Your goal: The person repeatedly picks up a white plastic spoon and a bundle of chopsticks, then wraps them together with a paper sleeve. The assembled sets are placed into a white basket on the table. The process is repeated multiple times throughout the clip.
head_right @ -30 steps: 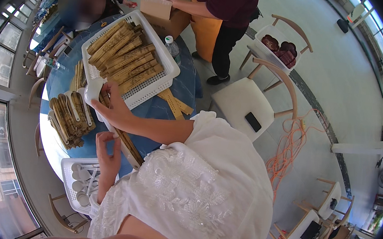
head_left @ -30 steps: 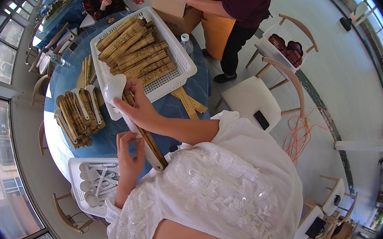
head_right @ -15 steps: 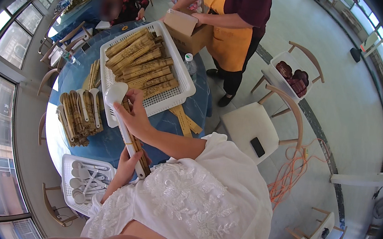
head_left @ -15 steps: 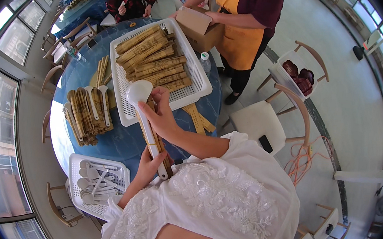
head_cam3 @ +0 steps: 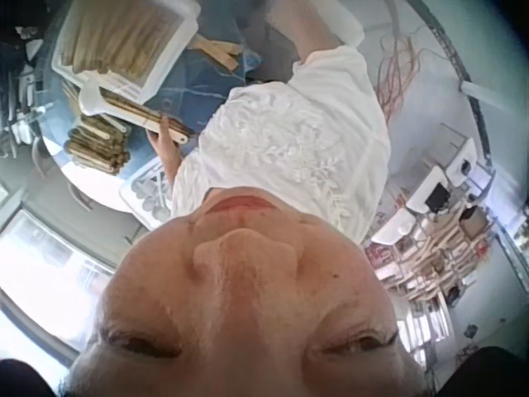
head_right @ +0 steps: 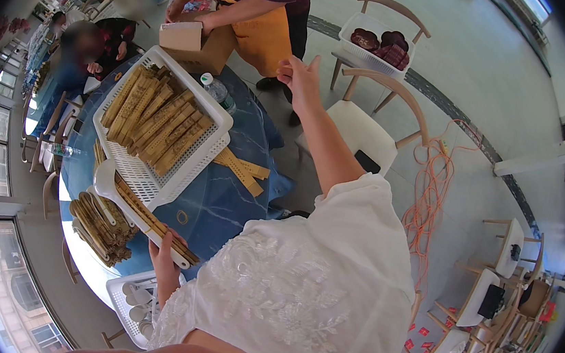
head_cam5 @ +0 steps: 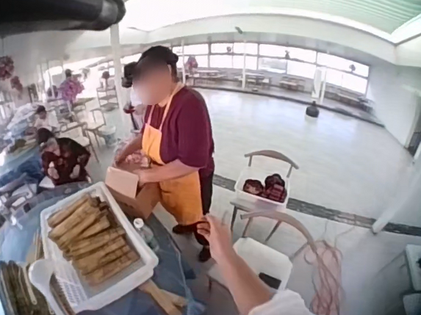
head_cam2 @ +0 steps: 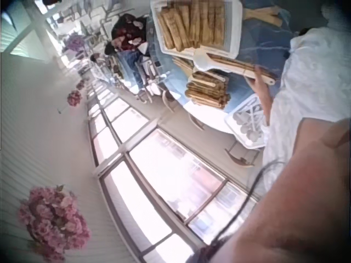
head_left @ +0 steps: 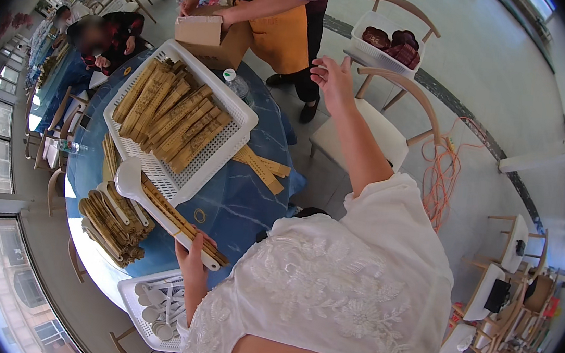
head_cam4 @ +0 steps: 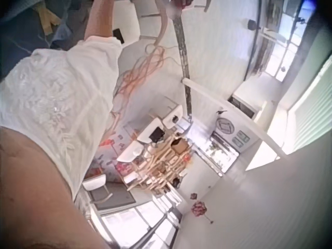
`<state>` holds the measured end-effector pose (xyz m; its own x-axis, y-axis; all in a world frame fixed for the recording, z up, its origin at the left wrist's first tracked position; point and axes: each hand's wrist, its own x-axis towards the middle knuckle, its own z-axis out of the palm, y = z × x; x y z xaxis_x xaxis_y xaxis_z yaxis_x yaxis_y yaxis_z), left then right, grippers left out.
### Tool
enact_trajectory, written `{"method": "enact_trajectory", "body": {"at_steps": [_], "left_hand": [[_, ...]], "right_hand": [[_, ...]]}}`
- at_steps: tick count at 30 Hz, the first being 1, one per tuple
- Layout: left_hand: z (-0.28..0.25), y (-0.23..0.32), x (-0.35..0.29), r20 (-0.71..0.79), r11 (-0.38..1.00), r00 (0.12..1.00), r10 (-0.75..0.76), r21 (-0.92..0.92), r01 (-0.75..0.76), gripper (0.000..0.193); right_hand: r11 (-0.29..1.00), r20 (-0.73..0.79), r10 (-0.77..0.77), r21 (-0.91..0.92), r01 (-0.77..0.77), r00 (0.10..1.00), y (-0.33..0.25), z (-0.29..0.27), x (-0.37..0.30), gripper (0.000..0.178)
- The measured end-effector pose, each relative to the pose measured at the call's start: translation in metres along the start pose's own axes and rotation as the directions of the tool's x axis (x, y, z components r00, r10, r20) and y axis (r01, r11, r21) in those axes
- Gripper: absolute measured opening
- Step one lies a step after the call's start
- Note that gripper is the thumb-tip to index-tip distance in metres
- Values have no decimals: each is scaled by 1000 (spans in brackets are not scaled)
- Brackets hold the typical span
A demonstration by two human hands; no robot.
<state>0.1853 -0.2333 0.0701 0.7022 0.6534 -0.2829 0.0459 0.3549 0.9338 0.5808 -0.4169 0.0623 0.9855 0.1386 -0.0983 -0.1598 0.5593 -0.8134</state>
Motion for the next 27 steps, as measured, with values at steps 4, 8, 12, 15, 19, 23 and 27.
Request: {"method": "enact_trajectory", "body": {"at_steps": [4, 8, 12, 15, 19, 23, 27], "left_hand": [[2, -4, -4, 6, 999, 1000, -29, 21, 28, 24], [11, -11, -9, 53, 997, 997, -64, 49, 61, 25], [19, -14, -13, 120, 994, 990, -75, 82, 65, 27], [26, -14, -15, 156, 994, 985, -72, 97, 58, 27], [31, -13, -22, 163, 992, 984, -74, 116, 55, 26], [34, -13, -21, 187, 991, 980, -63, 124, 40, 27], [40, -15, -15, 200, 994, 977, -77, 91, 60, 28]], "right_hand": [[998, -217, -6, -66, -8, 976, -13, -112, 60, 34], [999, -243, 32, -32, -41, 969, -24, -174, 67, 33], [996, -297, 71, -29, -84, 952, -27, -174, 58, 31], [997, -257, 75, 9, -76, 964, -27, -182, 56, 31], [995, -180, 96, -21, -101, 979, -28, -183, 54, 32], [993, -176, 120, 16, -119, 977, -34, -186, 45, 40], [991, -232, 136, 12, -136, 963, -46, -194, 31, 73]]}}
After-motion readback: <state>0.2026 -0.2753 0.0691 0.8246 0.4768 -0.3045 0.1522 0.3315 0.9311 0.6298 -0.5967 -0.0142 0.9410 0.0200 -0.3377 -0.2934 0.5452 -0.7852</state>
